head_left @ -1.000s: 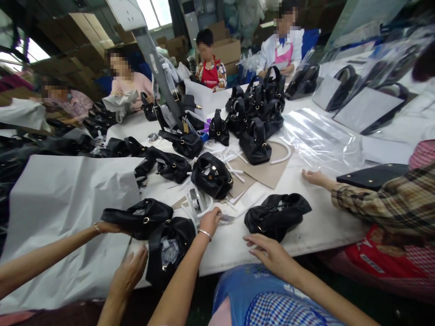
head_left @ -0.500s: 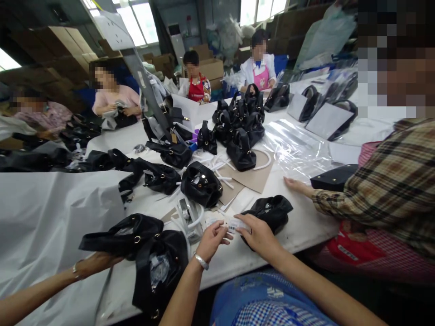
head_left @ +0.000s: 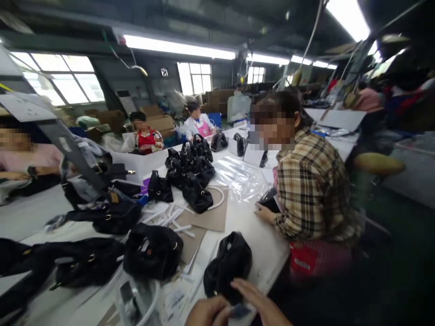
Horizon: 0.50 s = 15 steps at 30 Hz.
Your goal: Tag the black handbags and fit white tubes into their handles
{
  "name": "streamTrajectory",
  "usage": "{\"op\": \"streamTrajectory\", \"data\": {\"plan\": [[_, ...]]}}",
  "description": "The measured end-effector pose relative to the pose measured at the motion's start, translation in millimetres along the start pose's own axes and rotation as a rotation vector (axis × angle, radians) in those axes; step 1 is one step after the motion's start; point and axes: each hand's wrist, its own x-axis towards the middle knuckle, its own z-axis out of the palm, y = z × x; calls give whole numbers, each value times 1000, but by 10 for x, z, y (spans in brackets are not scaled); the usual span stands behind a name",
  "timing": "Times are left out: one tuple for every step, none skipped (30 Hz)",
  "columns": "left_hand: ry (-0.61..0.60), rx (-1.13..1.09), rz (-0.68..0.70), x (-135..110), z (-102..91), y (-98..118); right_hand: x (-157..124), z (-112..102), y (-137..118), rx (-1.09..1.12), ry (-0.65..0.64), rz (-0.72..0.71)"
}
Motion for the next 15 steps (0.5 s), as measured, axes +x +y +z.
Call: {"op": "streamTrajectory", "data": {"plan": [[-45, 53, 45, -42, 50, 62, -52, 58, -22, 64, -11, 24], [-72, 113, 88, -78, 85, 117, -91, 114, -40, 130, -21, 49], [-79, 158, 105, -103, 105, 163, -117, 164, -54, 193, -28, 73], [-96, 176, 111, -119, 109, 197, -134, 203, -60, 238, -28, 99], [-113, 179, 108, -129, 101, 221, -146, 230, -59, 256, -24, 123], [-127, 167, 102, -137, 86, 232, -156, 243, -51, 253, -20, 140], [-138, 149, 92, -145, 67, 233, -166, 246, -39, 236, -7, 156], [-141, 127, 79, -156, 49, 223, -178, 239, -26, 217, 8, 170], [-136, 104, 66, -169, 33, 203, -190, 227, -14, 202, 25, 183], [-124, 80, 52, -182, 21, 174, -198, 215, -4, 194, 43, 197], [-107, 53, 39, -194, 13, 137, -199, 205, 4, 192, 60, 213], [-89, 26, 28, -204, 7, 93, -188, 201, 9, 194, 75, 229], [-75, 0, 15, -211, 0, 43, -165, 205, 15, 201, 81, 241], [-63, -22, -2, -217, -9, -12, -130, 219, 23, 216, 76, 245], [-49, -42, -25, -221, -25, -71, -85, 242, 37, 236, 62, 241]]}}
